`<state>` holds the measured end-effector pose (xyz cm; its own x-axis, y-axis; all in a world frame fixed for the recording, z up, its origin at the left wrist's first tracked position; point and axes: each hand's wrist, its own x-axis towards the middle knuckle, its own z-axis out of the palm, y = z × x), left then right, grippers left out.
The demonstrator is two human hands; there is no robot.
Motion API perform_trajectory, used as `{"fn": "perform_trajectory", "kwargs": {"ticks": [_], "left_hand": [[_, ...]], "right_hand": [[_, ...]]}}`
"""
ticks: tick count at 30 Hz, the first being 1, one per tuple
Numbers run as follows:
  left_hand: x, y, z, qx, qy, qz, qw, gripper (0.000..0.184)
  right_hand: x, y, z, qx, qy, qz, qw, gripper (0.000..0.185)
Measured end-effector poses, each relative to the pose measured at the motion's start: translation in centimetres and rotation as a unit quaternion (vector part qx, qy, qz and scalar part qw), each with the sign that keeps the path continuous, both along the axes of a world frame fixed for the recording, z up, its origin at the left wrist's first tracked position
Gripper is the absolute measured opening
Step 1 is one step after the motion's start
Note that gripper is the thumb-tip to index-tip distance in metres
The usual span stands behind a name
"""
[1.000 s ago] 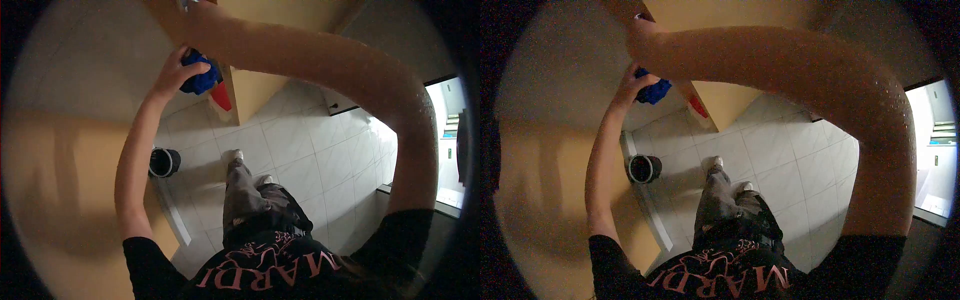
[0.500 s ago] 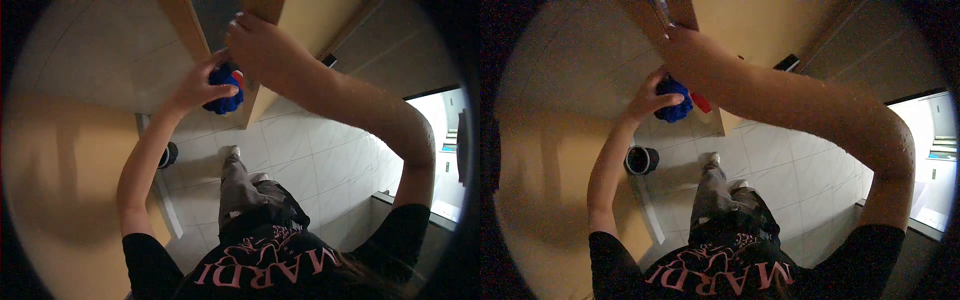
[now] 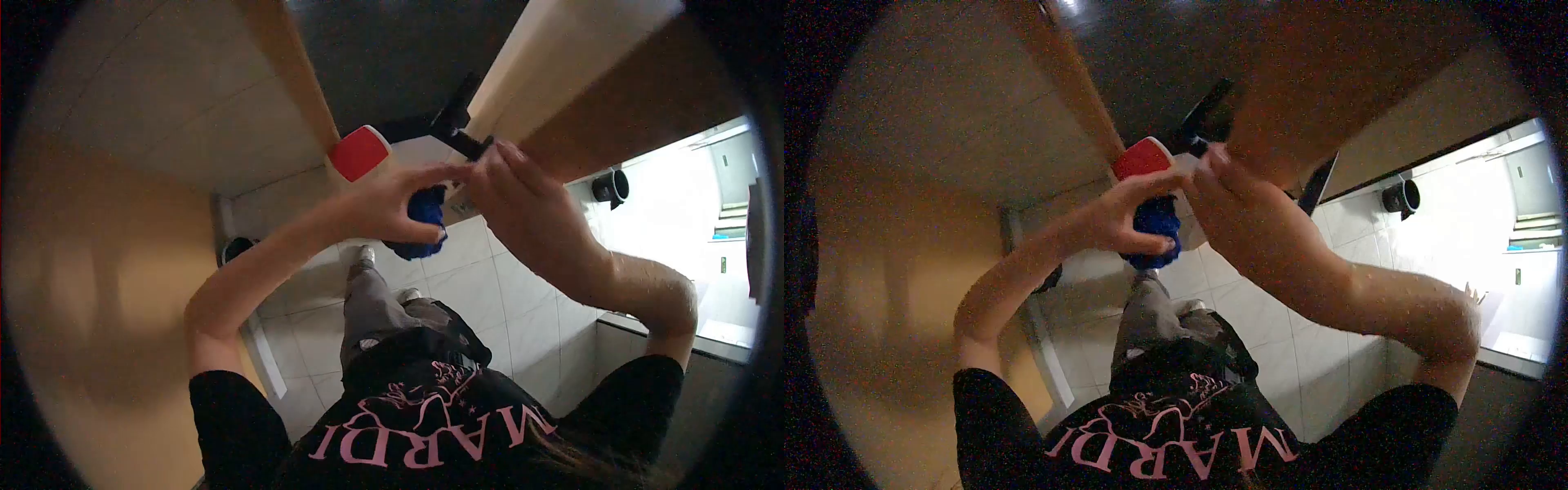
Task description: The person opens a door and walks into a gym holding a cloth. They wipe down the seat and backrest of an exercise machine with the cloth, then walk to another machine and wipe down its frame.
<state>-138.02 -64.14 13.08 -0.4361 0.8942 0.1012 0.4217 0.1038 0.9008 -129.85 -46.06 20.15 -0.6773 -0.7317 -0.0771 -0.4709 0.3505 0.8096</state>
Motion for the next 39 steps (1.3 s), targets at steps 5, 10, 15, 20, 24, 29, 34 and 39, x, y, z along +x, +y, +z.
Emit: {"fn": "perform_trajectory", "kwargs": {"ticks": [5,10,15,20,24,29,34,39], "left_hand": [[0.9,4.1,0.6,-0.067,0.095,-0.087,0.989,0.057],[-2.3,8.8,-0.1,-0.059,0.306,-0.039,0.949,0.032],[2.9,16.2,3.2,-0.034,0.529,-0.107,0.841,0.033],[-5.3,20.0,2.6,0.039,0.612,-0.270,0.742,0.035],[-6.3,22.4,-0.3,0.057,0.596,-0.308,0.740,0.029],[-7.0,21.3,-3.4,0.055,0.589,-0.278,0.757,0.026],[-7.6,21.1,-4.3,0.080,0.581,-0.282,0.759,0.019],[-8.1,19.4,-4.7,0.011,0.578,-0.303,0.758,0.016]], "right_hand": [[4.5,4.6,0.6,-0.014,-0.051,-0.058,0.997,0.035],[8.8,7.5,0.4,-0.027,-0.037,-0.145,0.988,0.031],[16.9,10.2,1.7,-0.053,-0.025,-0.199,0.978,0.031],[11.9,11.4,1.1,-0.065,-0.053,-0.224,0.971,0.028],[10.6,12.1,0.2,-0.045,-0.054,-0.253,0.965,0.026],[8.7,10.7,-2.2,-0.021,-0.030,-0.295,0.955,0.028],[4.0,8.1,-4.6,-0.261,-0.078,-0.433,0.859,0.033],[-0.3,6.0,-9.3,-0.386,-0.012,-0.516,0.765,0.038]]}}
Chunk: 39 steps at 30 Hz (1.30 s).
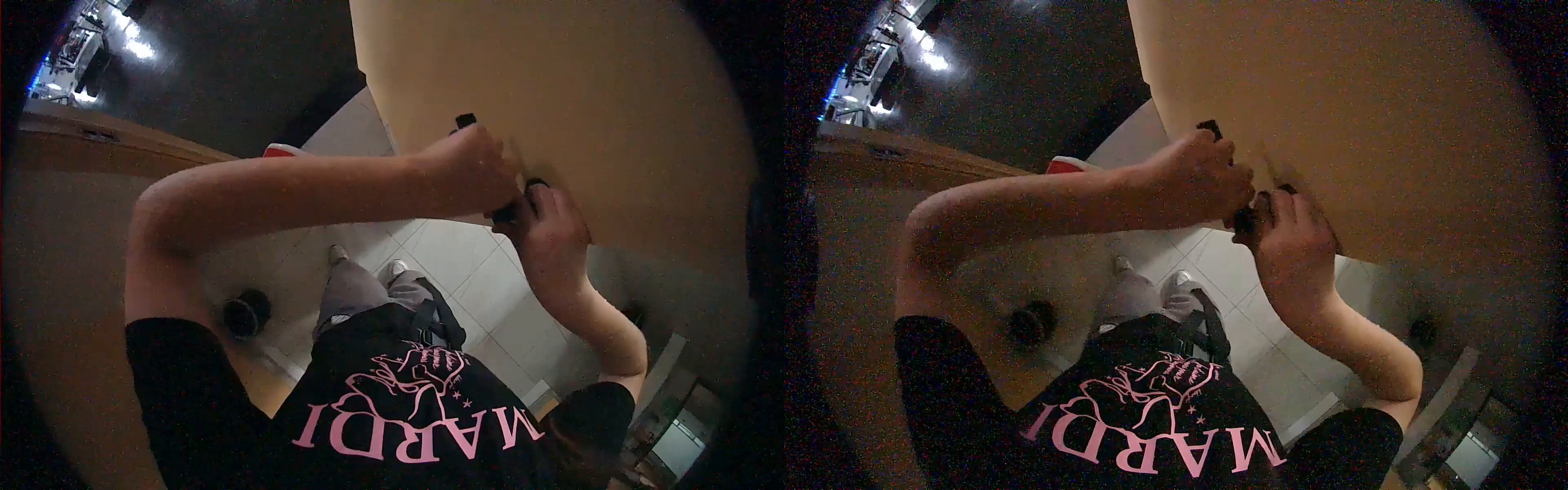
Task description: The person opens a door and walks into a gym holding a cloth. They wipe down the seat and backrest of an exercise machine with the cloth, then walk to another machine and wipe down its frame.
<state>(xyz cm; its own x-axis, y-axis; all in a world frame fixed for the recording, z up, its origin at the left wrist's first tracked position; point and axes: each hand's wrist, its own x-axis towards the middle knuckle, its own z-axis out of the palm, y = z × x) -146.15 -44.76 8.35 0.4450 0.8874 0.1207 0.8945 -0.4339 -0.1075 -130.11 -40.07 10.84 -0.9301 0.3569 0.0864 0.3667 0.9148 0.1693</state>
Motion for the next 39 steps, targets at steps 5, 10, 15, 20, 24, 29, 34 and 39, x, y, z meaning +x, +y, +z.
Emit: {"fn": "perform_trajectory", "kwargs": {"ticks": [5,10,15,20,24,29,34,39], "left_hand": [[-0.9,-2.9,-2.2,0.046,-0.048,0.000,0.998,0.012],[3.5,-0.4,-3.5,0.065,-0.093,0.042,0.993,0.014],[6.3,3.8,-3.5,0.030,-0.102,0.017,0.994,0.019],[6.8,6.4,-3.4,0.003,-0.075,-0.022,0.997,0.025],[4.3,7.9,-4.2,-0.006,-0.222,-0.120,0.968,0.028],[-9.7,7.3,-10.2,0.006,-0.394,-0.120,0.911,0.018],[-27.2,7.5,-18.6,-0.174,-0.332,0.334,0.865,0.019],[-40.4,6.2,-23.8,-0.184,-0.260,0.473,0.822,0.026]], "right_hand": [[-0.6,-2.4,-1.5,-0.037,0.070,-0.014,0.997,0.036],[3.1,0.3,-2.0,-0.072,0.043,-0.080,0.993,0.047],[5.7,4.3,-2.6,-0.096,0.034,-0.105,0.989,0.043],[6.8,6.6,-3.2,-0.151,0.032,-0.172,0.973,0.042],[7.2,7.5,-2.8,-0.137,0.041,-0.170,0.975,0.041],[6.5,7.7,-2.5,-0.057,-0.030,-0.133,0.989,0.045],[6.7,8.3,-3.1,-0.101,-0.063,-0.181,0.976,0.045],[6.5,7.7,-2.9,-0.105,-0.058,-0.217,0.969,0.045]]}}
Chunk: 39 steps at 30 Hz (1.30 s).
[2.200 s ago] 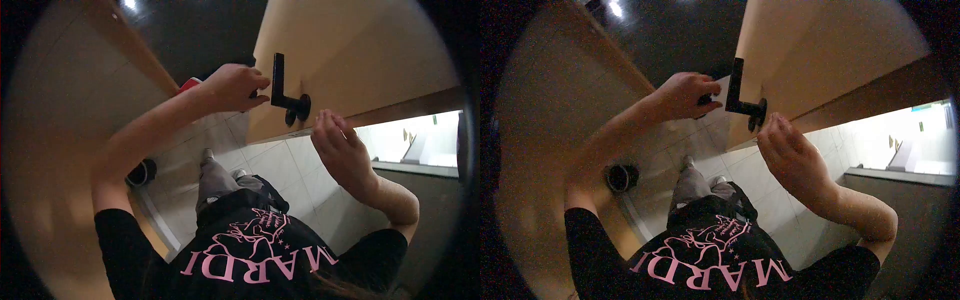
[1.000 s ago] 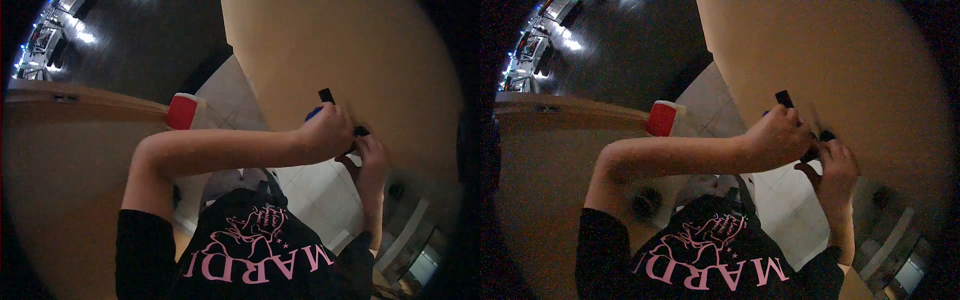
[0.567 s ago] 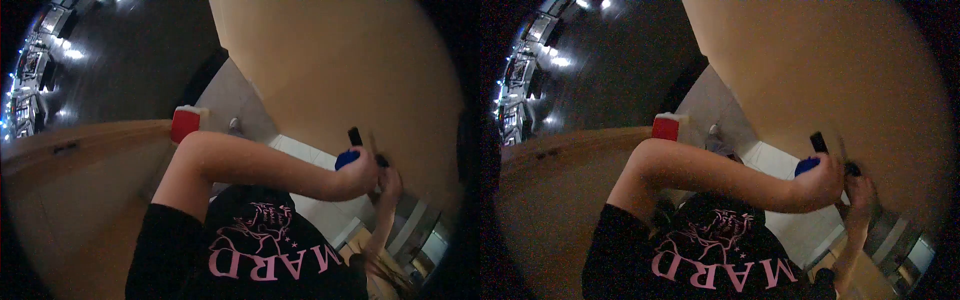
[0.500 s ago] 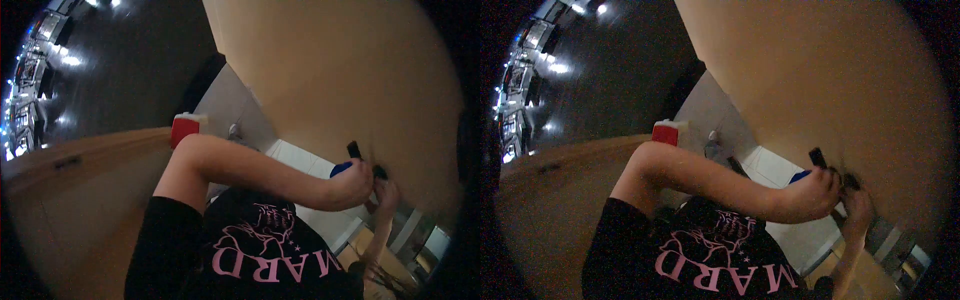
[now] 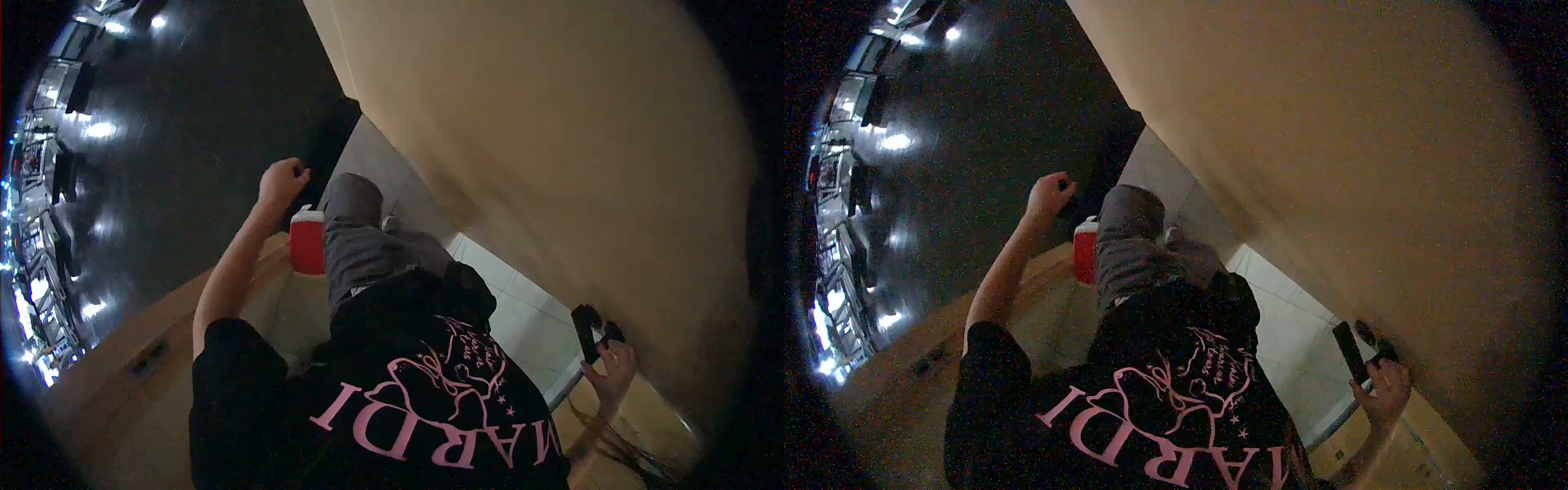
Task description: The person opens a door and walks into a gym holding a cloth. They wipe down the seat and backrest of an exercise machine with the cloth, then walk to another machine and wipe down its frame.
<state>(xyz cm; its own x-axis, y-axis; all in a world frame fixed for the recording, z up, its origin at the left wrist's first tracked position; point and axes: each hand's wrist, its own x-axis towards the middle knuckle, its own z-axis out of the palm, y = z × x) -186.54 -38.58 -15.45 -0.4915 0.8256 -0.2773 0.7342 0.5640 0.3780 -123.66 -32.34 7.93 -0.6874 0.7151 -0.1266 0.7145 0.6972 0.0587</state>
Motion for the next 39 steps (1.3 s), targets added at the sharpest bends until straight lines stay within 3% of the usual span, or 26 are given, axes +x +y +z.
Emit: {"fn": "perform_trajectory", "kwargs": {"ticks": [4,6,8,10,13,16,18,24,27,29,31,32,33,34,35,36,37,38,39], "left_hand": [[-7.7,2.7,-3.1,-0.064,0.001,0.012,0.998,0.029],[-12.1,4.8,-5.9,-0.059,0.006,-0.017,0.998,0.030],[-15.2,7.1,-7.0,-0.047,0.015,-0.040,0.998,0.031],[-18.1,9.1,-6.0,-0.037,0.020,-0.070,0.997,0.032],[-21.7,11.6,-4.7,-0.035,0.001,-0.103,0.994,0.033],[-26.2,13.2,-7.0,-0.055,-0.026,-0.121,0.991,0.033],[-27.3,14.6,-7.2,-0.082,-0.031,-0.157,0.984,0.033],[-26.2,23.1,-5.0,-0.088,-0.057,-0.264,0.959,0.032],[-25.8,27.4,-6.3,-0.024,-0.054,-0.361,0.931,0.031],[-23.4,30.4,-3.8,-0.124,-0.054,-0.381,0.914,0.032],[-23.3,32.7,-8.3,-0.150,-0.026,-0.479,0.865,0.031],[-20.7,33.9,-8.1,-0.172,-0.048,-0.529,0.830,0.030],[-17.0,34.0,-6.0,-0.201,-0.065,-0.580,0.787,0.030],[-11.4,34.1,-0.8,-0.243,-0.155,-0.607,0.740,0.031],[-7.5,33.3,-2.1,-0.151,-0.165,-0.682,0.696,0.037],[-2.8,31.9,0.2,-0.092,-0.242,-0.726,0.637,0.041],[1.8,30.8,2.6,0.097,-0.292,-0.795,0.523,0.044],[5.3,28.7,5.6,0.065,-0.236,-0.832,0.498,0.045],[7.6,27.0,8.3,0.110,-0.170,-0.859,0.470,0.046]], "right_hand": [[-0.9,-1.2,1.3,-0.006,-0.033,-0.078,0.996,0.041],[-3.5,-2.1,2.3,-0.046,0.029,-0.217,0.975,0.035],[-5.8,-2.6,2.6,-0.040,0.034,-0.274,0.960,0.032],[-6.4,-3.0,2.7,-0.005,-0.037,-0.250,0.968,0.031],[-8.4,-3.3,1.6,-0.013,0.066,-0.395,0.916,0.035],[-12.5,-1.5,2.7,-0.110,0.026,-0.529,0.841,0.035],[-6.7,-3.9,0.5,-0.065,0.003,-0.430,0.900,0.033],[-11.8,-4.9,1.2,-0.062,0.011,-0.567,0.821,0.032],[-13.0,-5.4,0.9,-0.053,0.014,-0.610,0.791,0.032],[-14.0,-5.0,0.7,-0.045,0.016,-0.633,0.772,0.033],[-15.6,-4.5,0.2,-0.036,0.013,-0.661,0.750,0.033],[-16.6,-4.3,-0.1,-0.029,0.009,-0.677,0.735,0.033],[-17.5,-4.3,-0.5,-0.025,0.001,-0.697,0.717,0.033],[-18.2,-3.8,-0.8,-0.018,-0.005,-0.714,0.700,0.033],[-18.6,-3.2,-1.2,-0.013,-0.008,-0.729,0.684,0.034],[-19.1,-2.6,-1.5,-0.009,-0.010,-0.742,0.670,0.034],[-19.5,-2.0,-1.5,-0.002,-0.012,-0.755,0.656,0.034],[-20.0,-1.6,-1.7,0.003,-0.013,-0.766,0.643,0.034],[-20.4,-1.0,-1.6,0.014,-0.009,-0.774,0.633,0.035]]}}
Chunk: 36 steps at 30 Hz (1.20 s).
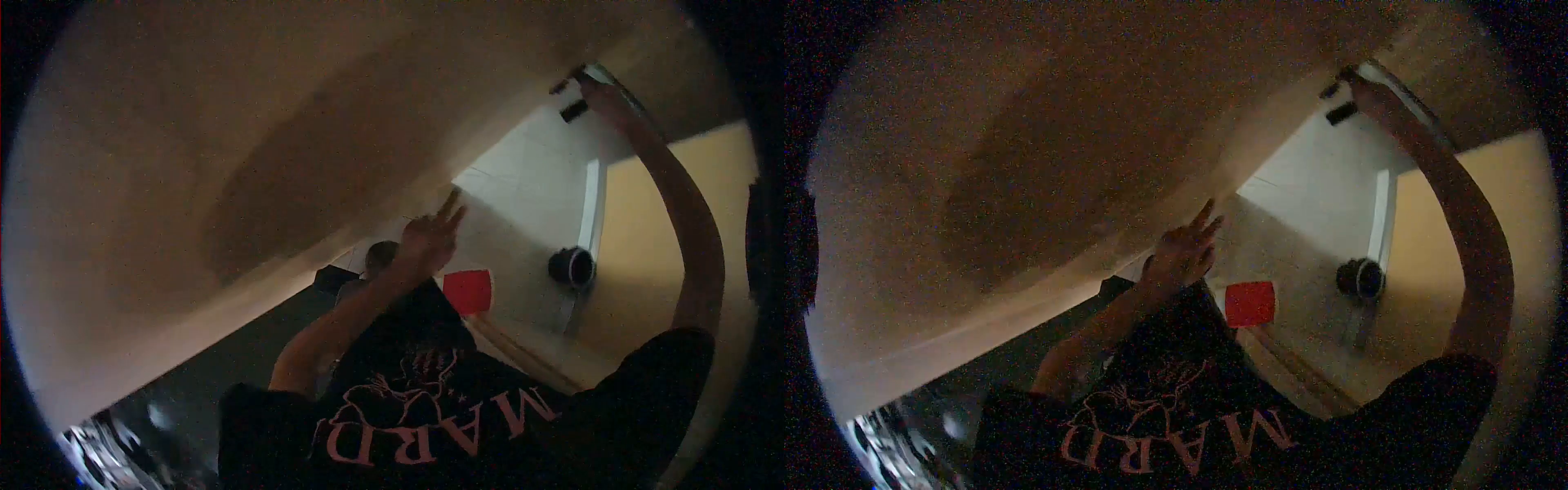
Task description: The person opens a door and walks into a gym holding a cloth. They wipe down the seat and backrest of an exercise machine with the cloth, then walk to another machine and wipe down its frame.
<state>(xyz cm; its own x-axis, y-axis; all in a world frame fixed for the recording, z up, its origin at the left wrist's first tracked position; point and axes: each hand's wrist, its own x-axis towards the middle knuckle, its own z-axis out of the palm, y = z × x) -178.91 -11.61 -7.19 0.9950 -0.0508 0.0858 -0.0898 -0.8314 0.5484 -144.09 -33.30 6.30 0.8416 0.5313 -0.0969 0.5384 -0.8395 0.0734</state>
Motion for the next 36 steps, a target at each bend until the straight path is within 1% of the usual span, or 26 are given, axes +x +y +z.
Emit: {"fn": "perform_trajectory", "kwargs": {"ticks": [1,2,3,4,6,7,8,9,10,11,13,17,18,20,21,24,25,27,30,32,36], "left_hand": [[1.9,-1.3,1.4,0.087,-0.017,-0.016,0.996,0.048],[3.0,-2.4,2.1,0.155,-0.032,0.011,0.987,0.051],[3.1,-3.5,2.0,0.219,-0.044,0.039,0.974,0.054],[0.8,-5.9,0.7,0.256,-0.021,0.049,0.965,0.056],[0.9,-4.8,0.3,0.323,0.014,0.066,0.944,0.061],[1.2,-4.3,-1.4,0.325,-0.079,0.058,0.941,0.063],[1.9,-3.0,-3.9,0.320,-0.174,0.055,0.930,0.064],[1.6,-2.6,-4.5,0.312,-0.199,0.047,0.928,0.066],[1.3,-2.2,-5.0,0.303,-0.223,0.038,0.926,0.067],[0.4,-2.4,-4.1,0.294,-0.178,0.021,0.939,0.068],[-0.2,-2.8,-2.5,0.300,-0.136,0.011,0.944,0.070],[-2.0,-4.1,-2.0,0.383,-0.171,0.047,0.906,0.071],[-2.0,-6.8,-3.7,0.411,-0.186,0.061,0.890,0.071],[-1.7,-7.3,-4.4,0.451,-0.174,0.061,0.873,0.067],[-2.3,-7.6,-4.6,0.441,-0.180,0.064,0.877,0.065],[-4.2,-8.8,-4.3,0.347,-0.241,0.060,0.904,0.061],[-3.7,-8.7,-3.6,0.309,-0.240,0.040,0.920,0.060],[-5.9,-10.8,-4.2,0.220,-0.232,0.025,0.947,0.057],[-7.7,-12.3,-3.4,0.134,-0.242,0.022,0.961,0.054],[-8.4,-11.6,-3.0,0.092,-0.244,0.013,0.965,0.051],[-12.7,-12.9,-3.2,0.023,-0.251,-0.014,0.968,0.046]], "right_hand": [[-0.3,0.3,0.0,0.003,-0.005,-0.008,1.000,0.035],[-1.2,0.3,0.2,0.024,-0.006,-0.011,1.000,0.035],[-4.0,-0.5,0.4,0.045,-0.003,-0.001,0.999,0.034],[-7.1,-1.2,0.8,0.066,0.001,0.010,0.998,0.033],[-11.8,0.8,3.1,0.207,0.029,-0.144,0.967,0.040],[-13.5,0.1,3.4,0.273,0.038,-0.218,0.936,0.045],[-13.8,-1.1,3.2,0.320,0.121,-0.195,0.919,0.045],[-13.5,-2.1,2.9,0.367,0.201,-0.166,0.893,0.045],[-14.4,-2.7,3.0,0.372,0.212,-0.160,0.890,0.044],[-15.7,-3.3,2.8,0.368,0.200,-0.161,0.894,0.043],[-18.0,-4.0,2.9,0.353,0.169,-0.160,0.906,0.041],[-24.8,-5.8,2.1,0.316,0.107,-0.132,0.933,0.038],[-26.0,-7.9,0.5,0.309,0.093,-0.121,0.939,0.037],[-29.2,-9.2,-0.6,0.288,0.057,-0.095,0.951,0.035],[-30.9,-9.9,-1.3,0.277,0.037,-0.079,0.957,0.034],[-36.5,-12.5,-3.9,0.253,-0.022,-0.049,0.966,0.032],[-36.7,-12.7,-4.3,0.251,-0.026,-0.055,0.966,0.031],[-39.4,-13.7,-5.7,0.226,-0.045,-0.043,0.972,0.029],[-43.2,-13.9,-5.7,0.184,-0.094,-0.016,0.978,0.027],[-45.0,-12.8,-6.0,0.150,-0.123,0.000,0.981,0.026],[-50.9,-11.7,-7.1,0.101,-0.201,0.036,0.974,0.023]]}}
